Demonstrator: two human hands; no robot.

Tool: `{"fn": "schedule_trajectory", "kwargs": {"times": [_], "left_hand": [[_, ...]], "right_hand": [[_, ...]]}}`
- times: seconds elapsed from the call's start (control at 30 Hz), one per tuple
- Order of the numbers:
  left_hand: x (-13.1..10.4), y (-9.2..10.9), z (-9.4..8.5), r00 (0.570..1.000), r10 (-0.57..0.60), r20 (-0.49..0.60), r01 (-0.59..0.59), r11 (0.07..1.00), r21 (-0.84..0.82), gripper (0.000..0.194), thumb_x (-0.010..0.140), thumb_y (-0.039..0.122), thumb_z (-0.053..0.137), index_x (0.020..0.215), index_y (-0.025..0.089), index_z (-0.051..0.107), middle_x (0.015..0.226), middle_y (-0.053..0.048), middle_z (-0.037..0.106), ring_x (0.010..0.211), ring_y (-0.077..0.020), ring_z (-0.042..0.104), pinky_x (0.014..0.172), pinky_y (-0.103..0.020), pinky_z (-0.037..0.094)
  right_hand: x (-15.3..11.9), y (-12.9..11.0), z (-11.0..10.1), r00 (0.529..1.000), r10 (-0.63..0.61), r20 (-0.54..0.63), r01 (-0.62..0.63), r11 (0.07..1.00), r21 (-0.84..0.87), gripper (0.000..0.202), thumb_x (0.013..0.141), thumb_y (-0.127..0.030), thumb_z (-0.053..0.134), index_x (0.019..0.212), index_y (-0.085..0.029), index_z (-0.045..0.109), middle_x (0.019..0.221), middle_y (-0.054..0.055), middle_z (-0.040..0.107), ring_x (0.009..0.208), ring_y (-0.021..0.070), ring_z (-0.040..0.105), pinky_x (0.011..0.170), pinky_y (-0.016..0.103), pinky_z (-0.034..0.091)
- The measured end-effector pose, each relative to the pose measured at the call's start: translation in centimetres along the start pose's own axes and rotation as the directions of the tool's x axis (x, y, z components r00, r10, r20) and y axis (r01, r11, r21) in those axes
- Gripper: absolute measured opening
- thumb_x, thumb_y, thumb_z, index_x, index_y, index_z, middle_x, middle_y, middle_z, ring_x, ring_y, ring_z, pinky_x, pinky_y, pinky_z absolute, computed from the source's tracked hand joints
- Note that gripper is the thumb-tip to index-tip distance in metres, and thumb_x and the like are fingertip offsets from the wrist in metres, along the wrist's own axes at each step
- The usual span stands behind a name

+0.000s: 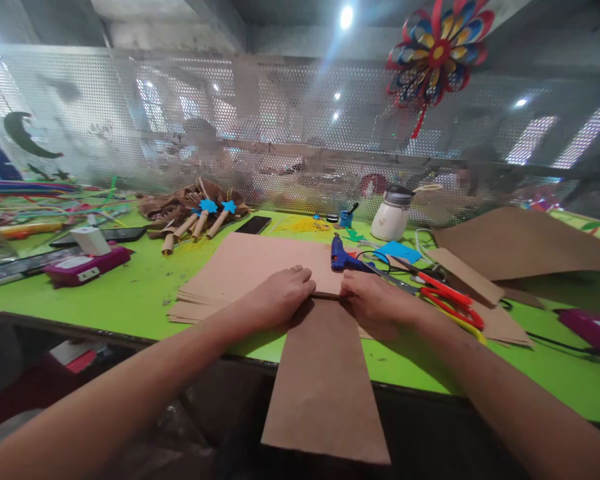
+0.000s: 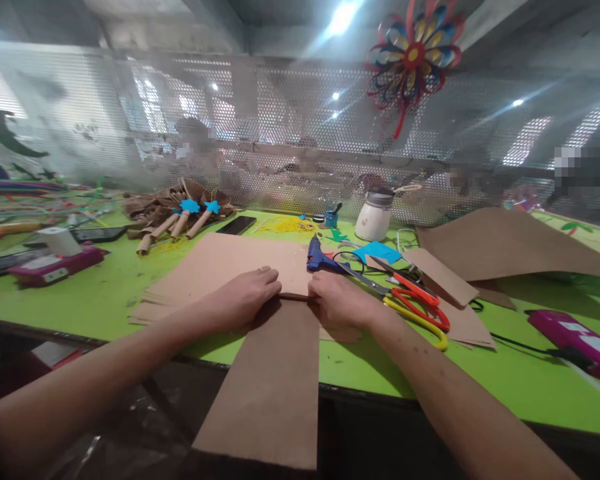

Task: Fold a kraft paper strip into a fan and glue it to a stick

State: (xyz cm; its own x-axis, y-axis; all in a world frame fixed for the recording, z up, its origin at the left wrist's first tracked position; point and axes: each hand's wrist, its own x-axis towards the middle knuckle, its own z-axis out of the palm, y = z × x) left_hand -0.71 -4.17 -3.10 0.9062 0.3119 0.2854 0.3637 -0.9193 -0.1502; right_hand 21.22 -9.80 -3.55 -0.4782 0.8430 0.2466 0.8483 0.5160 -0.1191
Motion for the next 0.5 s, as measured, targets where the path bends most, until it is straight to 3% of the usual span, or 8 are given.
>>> {"fn": "schedule_trajectory", "kwargs": {"times": [0.23, 0.3, 0.43, 0.5], "left_hand": [[0.0, 0.1, 0.2, 0.995, 0.097, -0.004, -0.097, 0.993, 0.071, 0.009, 0.078, 0.015, 0.045, 0.08, 0.015, 0.054, 0.084, -0.009, 0.052, 0.078, -0.0207, 0.047, 0.069, -0.033, 0.038], [-0.1, 0.2, 0.1, 0.997, 0.077, -0.015, -0.077, 0.996, 0.054, 0.011, 0.078, 0.016, 0.044, 0.079, 0.015, 0.055, 0.083, -0.009, 0.053, 0.078, -0.0206, 0.048, 0.069, -0.033, 0.038], [0.2, -0.8, -0.5, 0.989, -0.144, -0.01, 0.139, 0.97, -0.2, 0.015, 0.075, 0.018, 0.046, 0.077, 0.015, 0.061, 0.084, -0.008, 0.058, 0.078, -0.0184, 0.051, 0.07, -0.03, 0.04], [1.0, -1.7, -1.0, 0.954, -0.294, 0.054, 0.287, 0.853, -0.436, 0.02, 0.071, 0.016, 0.048, 0.083, 0.015, 0.064, 0.086, -0.006, 0.062, 0.077, -0.0157, 0.054, 0.07, -0.027, 0.041]], "right_hand": [[-0.5, -1.3, 0.2, 0.998, -0.017, -0.056, 0.003, 0.971, -0.24, 0.011, 0.079, -0.02, 0.049, 0.07, -0.017, 0.055, 0.076, 0.006, 0.055, 0.069, 0.0161, 0.047, 0.06, 0.028, 0.03], [-0.6, -1.6, 0.2, 0.997, -0.022, -0.068, 0.002, 0.96, -0.28, 0.011, 0.079, -0.021, 0.049, 0.069, -0.017, 0.053, 0.075, 0.007, 0.054, 0.069, 0.0169, 0.047, 0.06, 0.029, 0.03], [-0.5, -1.6, 0.5, 0.996, -0.012, -0.083, -0.013, 0.957, -0.29, 0.01, 0.078, -0.02, 0.049, 0.069, -0.018, 0.052, 0.075, 0.007, 0.054, 0.07, 0.0172, 0.046, 0.061, 0.029, 0.031], [-0.4, -1.7, 0.6, 0.996, -0.014, -0.085, -0.01, 0.96, -0.278, 0.01, 0.077, -0.018, 0.048, 0.068, -0.018, 0.051, 0.076, 0.007, 0.053, 0.07, 0.0172, 0.046, 0.061, 0.03, 0.031]]}}
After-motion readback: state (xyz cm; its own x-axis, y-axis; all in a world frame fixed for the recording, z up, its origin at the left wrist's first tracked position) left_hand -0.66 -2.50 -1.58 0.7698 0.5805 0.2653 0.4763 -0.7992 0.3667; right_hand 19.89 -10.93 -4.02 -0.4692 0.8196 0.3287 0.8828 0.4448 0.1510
